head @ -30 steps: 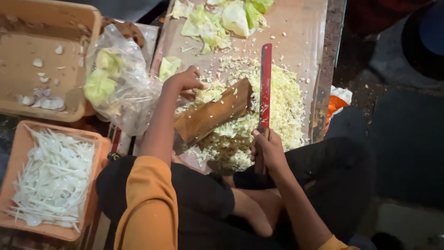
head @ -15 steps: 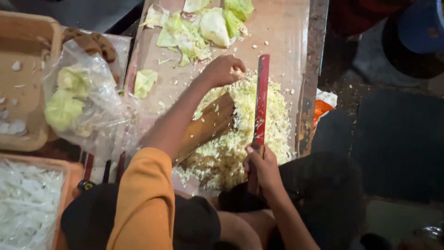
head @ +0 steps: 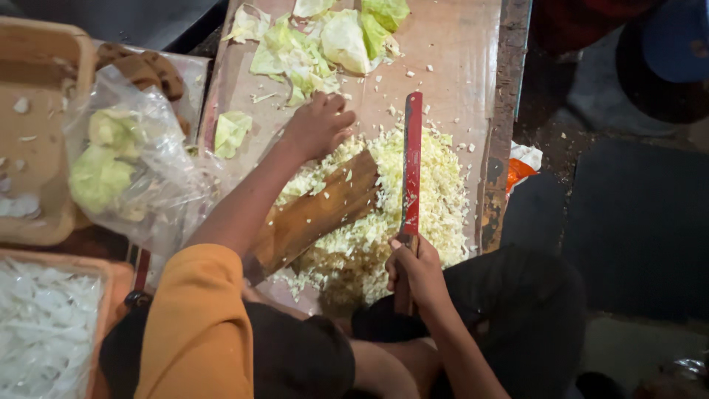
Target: The person sits cross-legged on the floor and uses a knife to chop cabbage on a wooden board. They repeatedly slice the cabbage into small pieces and occasionally scrape the chopped pieces together on the board.
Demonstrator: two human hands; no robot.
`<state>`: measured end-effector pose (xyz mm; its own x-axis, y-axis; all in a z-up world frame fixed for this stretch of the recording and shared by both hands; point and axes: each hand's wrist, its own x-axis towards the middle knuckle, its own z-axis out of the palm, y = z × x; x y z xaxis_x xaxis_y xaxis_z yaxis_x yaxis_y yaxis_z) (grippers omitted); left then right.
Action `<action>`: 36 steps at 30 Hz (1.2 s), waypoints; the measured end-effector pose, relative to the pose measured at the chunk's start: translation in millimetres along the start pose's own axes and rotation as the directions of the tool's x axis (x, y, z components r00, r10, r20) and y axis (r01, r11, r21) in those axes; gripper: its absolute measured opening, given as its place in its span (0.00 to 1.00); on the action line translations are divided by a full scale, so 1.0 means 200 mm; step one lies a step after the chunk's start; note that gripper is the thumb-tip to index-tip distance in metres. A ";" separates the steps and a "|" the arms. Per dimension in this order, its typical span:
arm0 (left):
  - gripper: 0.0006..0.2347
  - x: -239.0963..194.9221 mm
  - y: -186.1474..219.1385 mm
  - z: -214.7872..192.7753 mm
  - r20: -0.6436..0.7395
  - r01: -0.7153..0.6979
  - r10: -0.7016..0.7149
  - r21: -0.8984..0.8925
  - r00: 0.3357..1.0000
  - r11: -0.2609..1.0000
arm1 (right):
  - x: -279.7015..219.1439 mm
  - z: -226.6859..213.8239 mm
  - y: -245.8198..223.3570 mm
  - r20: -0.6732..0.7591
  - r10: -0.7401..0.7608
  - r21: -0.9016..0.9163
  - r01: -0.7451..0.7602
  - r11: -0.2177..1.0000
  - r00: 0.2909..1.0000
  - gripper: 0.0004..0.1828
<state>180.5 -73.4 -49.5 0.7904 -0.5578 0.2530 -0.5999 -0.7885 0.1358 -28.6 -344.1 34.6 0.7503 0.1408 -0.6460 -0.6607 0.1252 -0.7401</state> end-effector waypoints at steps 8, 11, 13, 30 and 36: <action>0.07 -0.37 -0.03 0.08 0.483 0.371 -0.282 -0.098 0.829 0.923 | 0.10 0.00 0.12 0.021 -0.140 -0.034 0.140 0.990 0.990 0.08; 0.07 -0.41 -0.09 0.08 0.481 0.492 -0.401 -0.074 0.780 0.868 | 0.12 -0.03 0.15 0.011 -0.195 -0.123 0.195 0.973 0.981 0.08; 0.05 -0.42 -0.09 0.02 0.266 0.444 -0.372 -0.308 0.889 0.841 | 0.14 -0.03 0.16 0.006 -0.237 -0.162 0.235 0.958 0.971 0.08; 0.11 -0.76 0.76 -0.67 -0.056 0.587 -0.661 -0.407 0.748 0.700 | -0.06 0.13 0.20 0.077 -0.149 -0.688 0.161 0.707 0.986 0.13; 0.07 -0.74 0.79 -0.63 -0.046 0.599 -0.688 -0.453 0.724 0.660 | -0.08 0.25 0.24 0.227 -0.375 -0.910 0.332 0.246 0.899 0.17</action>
<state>-46.2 -83.2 54.5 0.9794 0.1508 0.1341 0.0211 -0.7371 0.6754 -73.0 -292.1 19.4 0.9168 0.3024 -0.2607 0.1080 -0.8166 -0.5671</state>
